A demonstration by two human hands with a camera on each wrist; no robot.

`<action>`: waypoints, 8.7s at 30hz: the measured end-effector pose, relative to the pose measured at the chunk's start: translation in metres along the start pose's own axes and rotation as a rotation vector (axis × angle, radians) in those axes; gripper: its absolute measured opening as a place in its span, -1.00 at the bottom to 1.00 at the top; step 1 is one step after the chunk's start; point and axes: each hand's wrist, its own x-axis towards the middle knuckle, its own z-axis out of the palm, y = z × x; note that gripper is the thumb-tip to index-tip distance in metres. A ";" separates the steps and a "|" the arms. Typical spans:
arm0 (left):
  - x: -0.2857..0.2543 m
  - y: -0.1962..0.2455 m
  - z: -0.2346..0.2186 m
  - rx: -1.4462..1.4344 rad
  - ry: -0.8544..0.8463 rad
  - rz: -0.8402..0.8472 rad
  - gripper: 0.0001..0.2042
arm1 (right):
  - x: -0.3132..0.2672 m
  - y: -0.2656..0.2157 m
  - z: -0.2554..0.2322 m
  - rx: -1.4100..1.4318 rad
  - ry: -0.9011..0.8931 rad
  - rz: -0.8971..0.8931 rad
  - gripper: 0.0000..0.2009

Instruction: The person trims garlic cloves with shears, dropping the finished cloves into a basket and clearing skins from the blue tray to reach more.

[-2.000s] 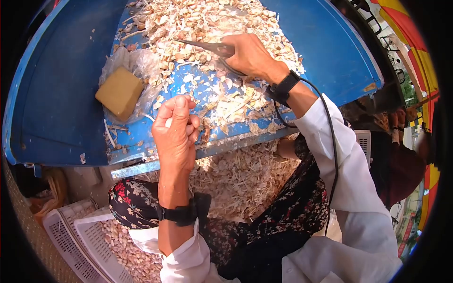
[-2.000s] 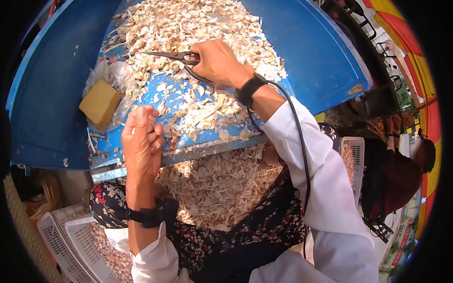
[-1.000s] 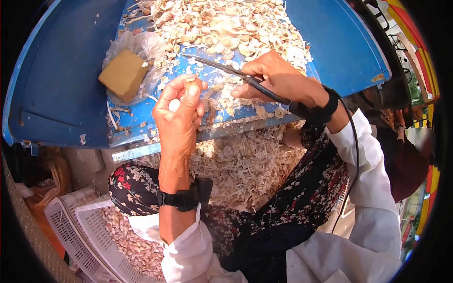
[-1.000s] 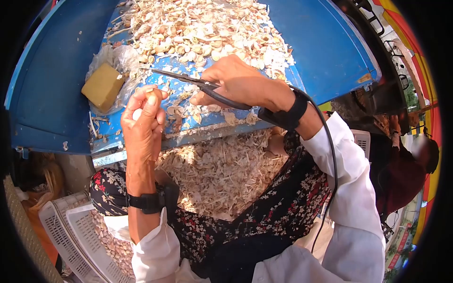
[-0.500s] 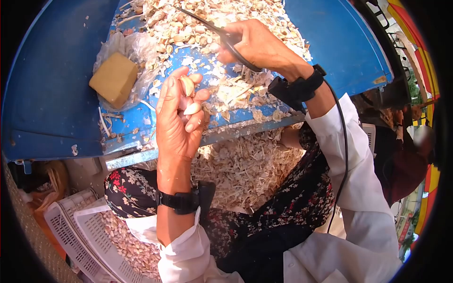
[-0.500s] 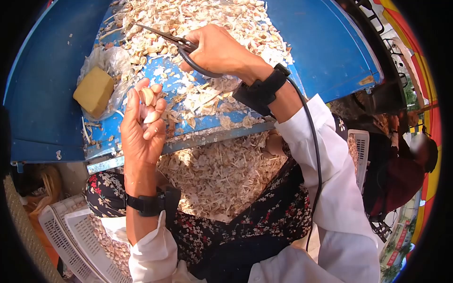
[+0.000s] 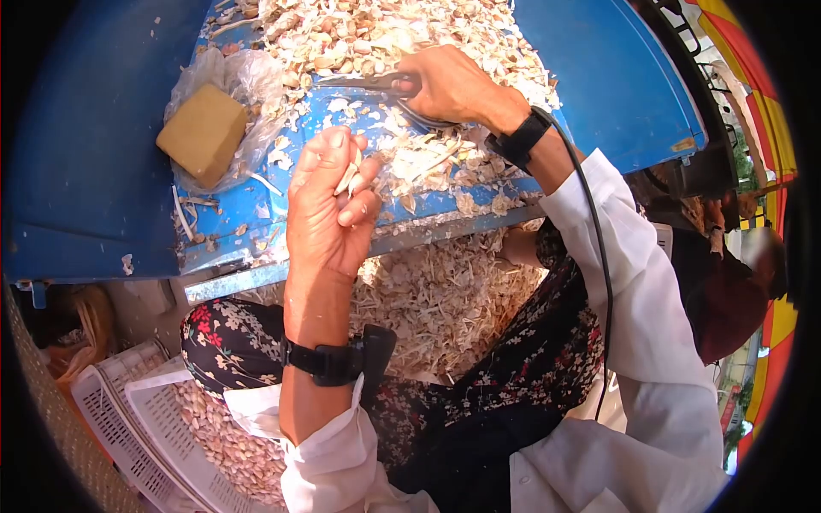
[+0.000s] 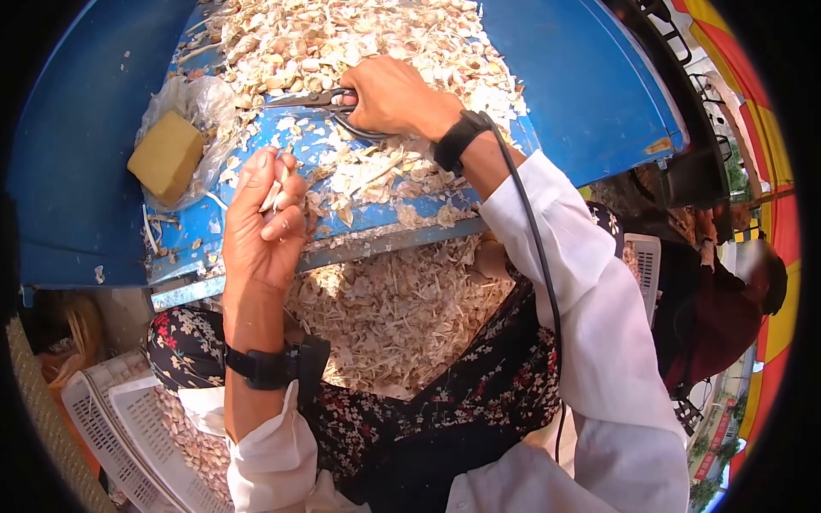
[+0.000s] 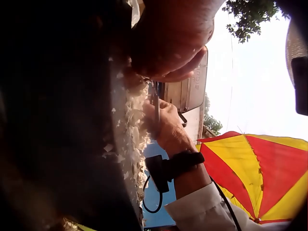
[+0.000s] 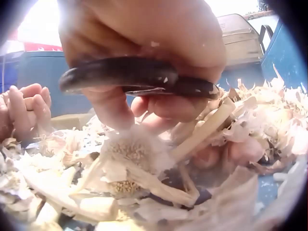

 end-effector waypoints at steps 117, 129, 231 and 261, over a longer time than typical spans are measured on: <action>0.018 -0.025 0.024 0.882 0.068 0.123 -0.75 | -0.041 -0.032 -0.047 0.466 0.127 -0.136 -0.73; 0.012 -0.022 0.026 0.820 0.019 0.198 -0.75 | -0.085 -0.009 -0.051 0.253 -0.117 0.061 -0.49; 0.012 -0.055 0.027 0.997 -0.028 0.444 -0.67 | -0.059 -0.009 -0.033 1.705 -0.333 0.232 -0.75; -0.001 -0.009 0.022 0.378 -0.186 0.137 -0.77 | -0.017 0.021 -0.005 0.274 0.228 0.159 -0.82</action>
